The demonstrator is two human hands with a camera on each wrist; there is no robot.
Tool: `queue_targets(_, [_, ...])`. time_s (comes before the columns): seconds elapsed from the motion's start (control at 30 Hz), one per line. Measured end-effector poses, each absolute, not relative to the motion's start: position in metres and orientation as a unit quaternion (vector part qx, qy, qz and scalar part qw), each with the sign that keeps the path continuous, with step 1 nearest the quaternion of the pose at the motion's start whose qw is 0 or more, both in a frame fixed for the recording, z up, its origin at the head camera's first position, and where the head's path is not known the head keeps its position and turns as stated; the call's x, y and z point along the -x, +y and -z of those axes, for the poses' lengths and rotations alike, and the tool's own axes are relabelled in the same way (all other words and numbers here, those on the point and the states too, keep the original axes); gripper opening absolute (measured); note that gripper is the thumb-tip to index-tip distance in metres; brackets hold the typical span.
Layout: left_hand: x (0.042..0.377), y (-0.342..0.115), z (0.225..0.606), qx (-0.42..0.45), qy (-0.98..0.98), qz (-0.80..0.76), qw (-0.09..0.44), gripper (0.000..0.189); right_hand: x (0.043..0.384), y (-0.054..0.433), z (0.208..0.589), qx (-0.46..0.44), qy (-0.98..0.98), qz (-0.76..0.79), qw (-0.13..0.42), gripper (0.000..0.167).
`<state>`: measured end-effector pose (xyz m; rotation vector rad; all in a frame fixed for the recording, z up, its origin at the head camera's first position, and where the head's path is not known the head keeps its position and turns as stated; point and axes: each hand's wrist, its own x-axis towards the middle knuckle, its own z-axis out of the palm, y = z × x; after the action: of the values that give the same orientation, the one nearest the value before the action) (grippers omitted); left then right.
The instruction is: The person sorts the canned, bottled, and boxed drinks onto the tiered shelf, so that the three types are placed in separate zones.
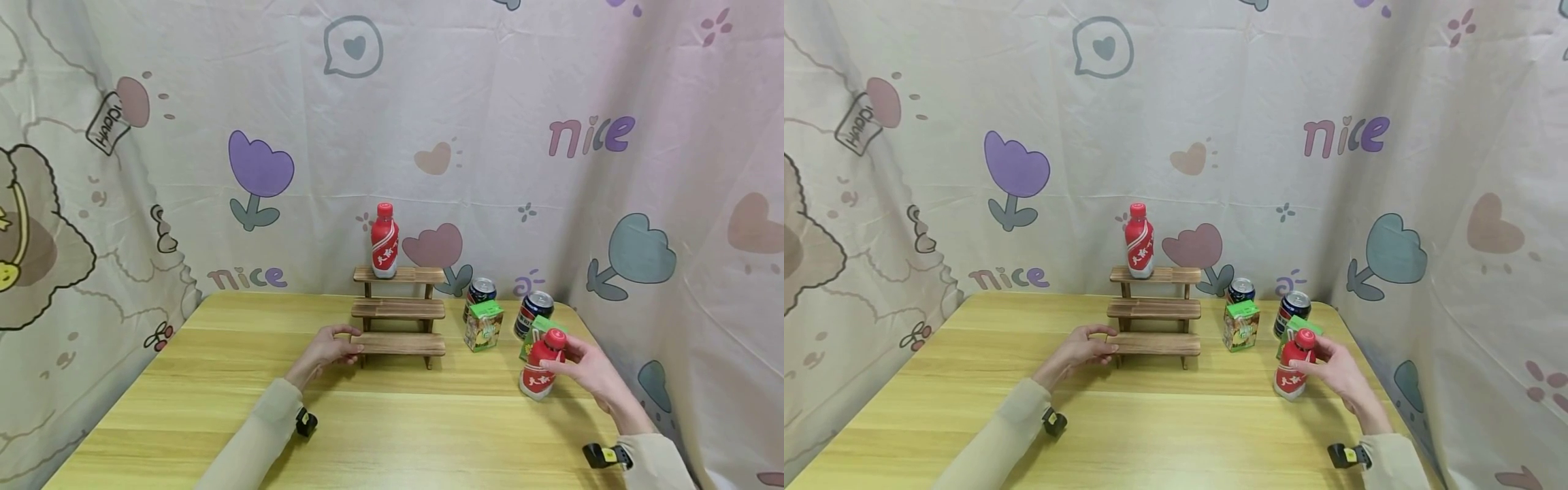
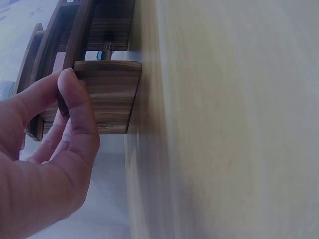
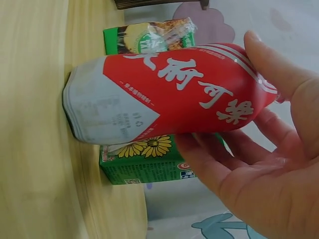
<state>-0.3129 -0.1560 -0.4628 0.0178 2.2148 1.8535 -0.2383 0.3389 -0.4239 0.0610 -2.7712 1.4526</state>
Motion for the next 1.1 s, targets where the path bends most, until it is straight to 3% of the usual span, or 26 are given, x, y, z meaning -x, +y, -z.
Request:
queue_targets(0.4, [0.312, -0.156, 0.463, -0.002, 0.754, -0.644, 0.127, 0.039, 0.24, 0.336, 0.43, -0.038, -0.876, -0.48, 0.027, 0.068])
queue_targets(0.7, [0.311, -0.155, 0.462, -0.002, 0.756, -0.643, 0.124, 0.039, 0.236, 0.332, 0.435, -0.018, -0.88, -0.474, 0.02, 0.08])
queue_targets(1.1, [0.312, -0.155, 0.463, -0.006, 0.754, -0.644, 0.125, 0.041, 0.237, 0.329, 0.435, 0.016, -0.871, -0.491, 0.022, 0.083])
